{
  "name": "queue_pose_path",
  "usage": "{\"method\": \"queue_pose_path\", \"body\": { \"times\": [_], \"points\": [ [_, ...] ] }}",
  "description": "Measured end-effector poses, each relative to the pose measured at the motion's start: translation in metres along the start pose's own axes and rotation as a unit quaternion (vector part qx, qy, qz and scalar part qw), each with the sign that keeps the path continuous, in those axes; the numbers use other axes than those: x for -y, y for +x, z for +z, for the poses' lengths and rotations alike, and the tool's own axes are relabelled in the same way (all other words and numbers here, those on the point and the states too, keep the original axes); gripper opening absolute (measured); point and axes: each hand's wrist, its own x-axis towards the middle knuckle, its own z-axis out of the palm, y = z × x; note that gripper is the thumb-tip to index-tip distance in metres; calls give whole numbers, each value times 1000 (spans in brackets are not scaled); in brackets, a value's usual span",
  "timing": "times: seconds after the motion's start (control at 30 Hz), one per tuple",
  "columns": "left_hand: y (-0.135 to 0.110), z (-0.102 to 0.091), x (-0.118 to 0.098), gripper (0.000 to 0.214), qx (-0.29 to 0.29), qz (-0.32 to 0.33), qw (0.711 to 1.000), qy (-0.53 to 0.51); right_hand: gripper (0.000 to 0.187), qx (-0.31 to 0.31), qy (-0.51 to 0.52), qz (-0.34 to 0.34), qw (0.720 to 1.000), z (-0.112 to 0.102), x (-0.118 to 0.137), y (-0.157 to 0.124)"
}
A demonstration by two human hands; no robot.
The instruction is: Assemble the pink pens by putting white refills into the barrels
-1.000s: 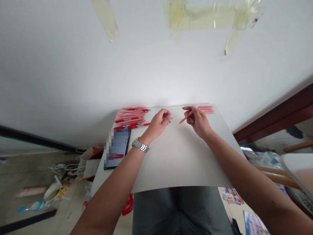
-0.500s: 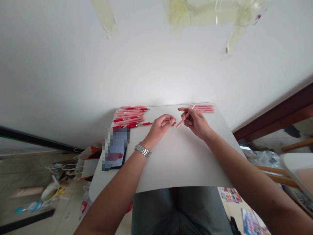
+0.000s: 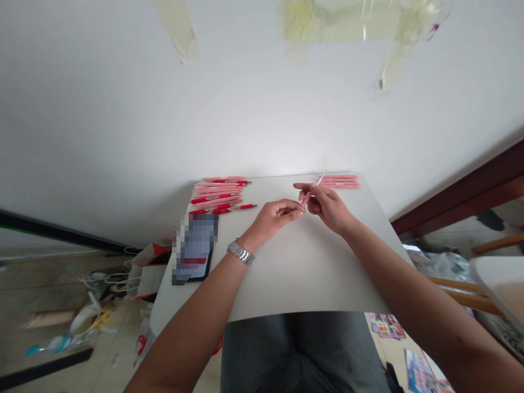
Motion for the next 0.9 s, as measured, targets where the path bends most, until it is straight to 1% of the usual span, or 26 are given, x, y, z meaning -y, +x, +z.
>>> {"method": "queue_pose_path", "body": {
  "times": [0.17,0.33,0.43,0.5,0.57,0.63,0.77,0.9],
  "points": [
    [-1,1,-2,26,-17,16,999,-29,51,-6,-6,10,1000,3,0,-2],
    [-2,1,-2,24,-27,13,998,-50,48,-4,-56,4,998,4,-3,-2],
    [-2,2,-2,22,-29,19,998,-57,45,-14,-78,-12,997,3,-5,-1],
    [-2,1,-1,23,-40,26,997,-55,45,-23,-86,-32,996,3,-5,0],
    [-1,-1,1,26,-67,26,996,-46,46,-34,-94,-52,994,3,-3,0],
    [1,-4,4,29,-106,22,993,-44,47,-39,-107,-69,991,4,-2,0],
    [5,-10,11,29,-175,34,978,-112,47,-34,-169,-104,980,4,-1,-3],
    [8,-15,13,28,-215,40,961,-169,47,-19,-263,-124,957,4,-3,-5]
  ]
}}
